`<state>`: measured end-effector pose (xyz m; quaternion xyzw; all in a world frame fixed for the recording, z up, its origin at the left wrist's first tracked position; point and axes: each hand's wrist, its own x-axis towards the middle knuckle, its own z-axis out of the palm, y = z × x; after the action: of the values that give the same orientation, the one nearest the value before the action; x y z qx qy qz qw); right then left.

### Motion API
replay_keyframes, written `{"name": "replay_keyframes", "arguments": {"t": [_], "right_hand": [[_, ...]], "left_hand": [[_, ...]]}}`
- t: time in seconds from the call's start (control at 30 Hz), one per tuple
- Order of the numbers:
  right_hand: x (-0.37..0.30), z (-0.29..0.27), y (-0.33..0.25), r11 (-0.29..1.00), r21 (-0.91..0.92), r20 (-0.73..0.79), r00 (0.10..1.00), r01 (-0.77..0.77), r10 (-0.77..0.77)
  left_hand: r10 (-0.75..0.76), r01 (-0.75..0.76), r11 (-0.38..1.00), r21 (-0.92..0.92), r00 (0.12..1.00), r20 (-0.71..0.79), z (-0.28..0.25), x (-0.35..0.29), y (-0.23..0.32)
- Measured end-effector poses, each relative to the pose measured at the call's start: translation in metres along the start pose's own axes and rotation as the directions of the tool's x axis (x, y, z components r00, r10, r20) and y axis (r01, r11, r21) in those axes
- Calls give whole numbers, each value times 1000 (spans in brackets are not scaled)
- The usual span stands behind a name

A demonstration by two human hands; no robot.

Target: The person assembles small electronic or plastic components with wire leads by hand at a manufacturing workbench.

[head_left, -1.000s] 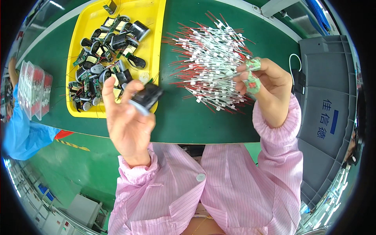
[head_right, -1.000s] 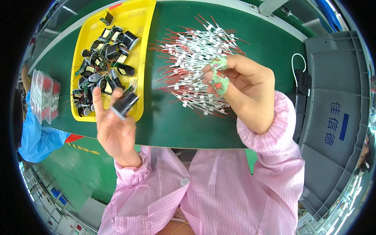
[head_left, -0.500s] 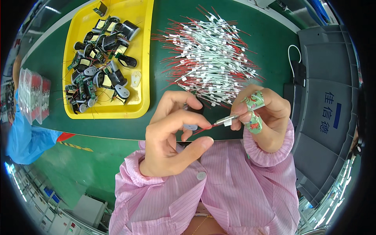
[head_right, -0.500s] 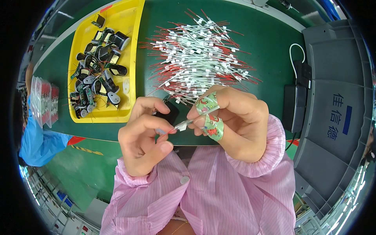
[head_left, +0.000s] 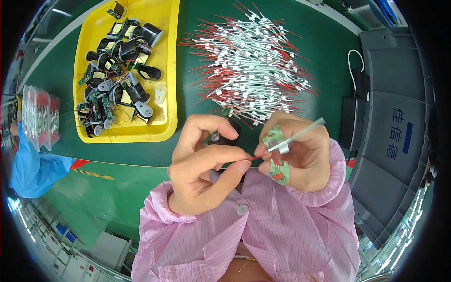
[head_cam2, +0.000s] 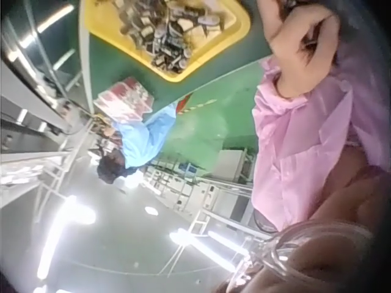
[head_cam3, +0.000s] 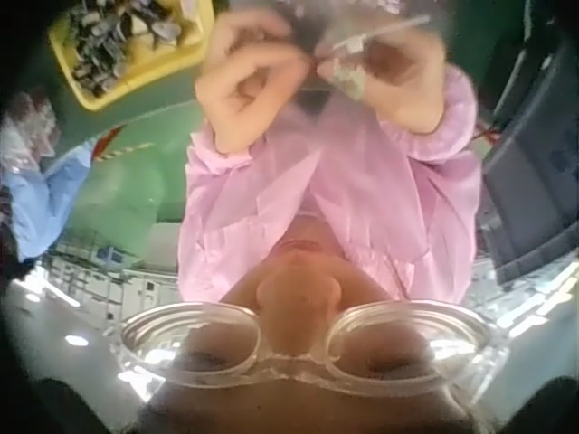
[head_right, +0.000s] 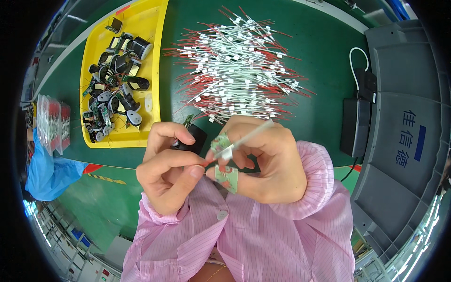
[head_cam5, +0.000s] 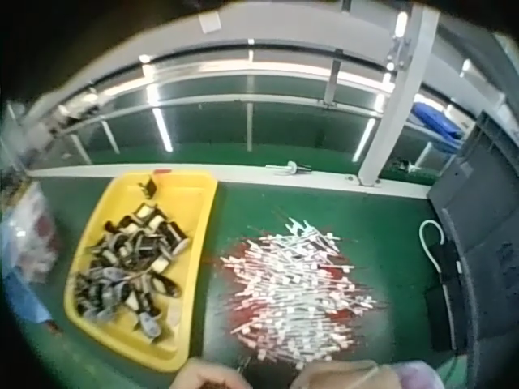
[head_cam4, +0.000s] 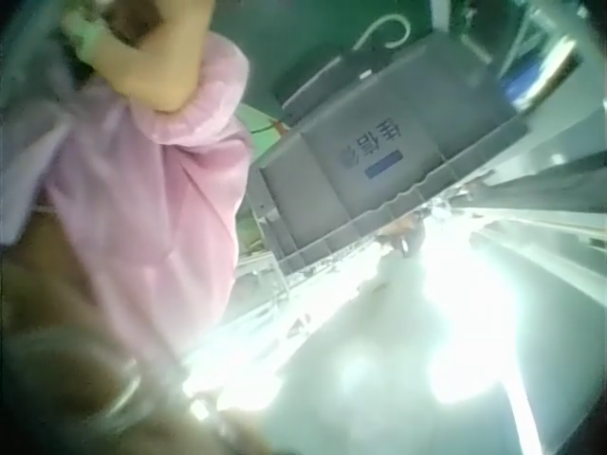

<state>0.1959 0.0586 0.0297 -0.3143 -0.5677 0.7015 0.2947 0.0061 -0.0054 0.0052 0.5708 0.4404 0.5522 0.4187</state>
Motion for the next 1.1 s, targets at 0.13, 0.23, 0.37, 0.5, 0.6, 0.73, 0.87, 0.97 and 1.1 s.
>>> {"name": "replay_keyframes", "arguments": {"t": [0.13, 0.23, 0.37, 0.5, 0.6, 0.73, 0.87, 0.97, 1.1], "right_hand": [[0, -1, 2, 988, -142, -8, 998, 59, -61], [0, 0, 3, 983, -170, -13, 997, 69, -72], [2, 1, 2, 975, -135, -39, 982, 176, -182], [0, 0, 8, 976, -124, -96, 977, 181, -193], [-3, 2, 27, 946, 138, -227, 939, 292, -256], [-4, 22, 22, 940, 261, -280, 949, 221, -146], [-6, 29, 17, 937, 242, -312, 935, 251, -170], [-5, 32, 15, 955, 118, -311, 924, 271, -223], [-5, 32, 9, 955, -12, -245, 925, 297, -291]], "left_hand": [[-4, 5, 1000, -22, 1000, 24, 0, 0, -3], [-41, 43, 998, -50, 999, 34, -2, -1, -3], [-52, 61, 990, -128, 996, 76, -4, -3, -5], [-260, 222, 907, -358, 964, -59, 7, -4, 4], [-215, 185, 948, -260, 972, -93, 4, -8, -3], [-114, 89, 984, -152, 980, -164, 5, -10, -5], [-133, 91, 978, -185, 965, -226, 10, -19, -6], [133, -103, 984, 147, 969, -208, 7, -28, -22], [256, -194, 938, 288, 946, -199, 8, -34, -23]]}}
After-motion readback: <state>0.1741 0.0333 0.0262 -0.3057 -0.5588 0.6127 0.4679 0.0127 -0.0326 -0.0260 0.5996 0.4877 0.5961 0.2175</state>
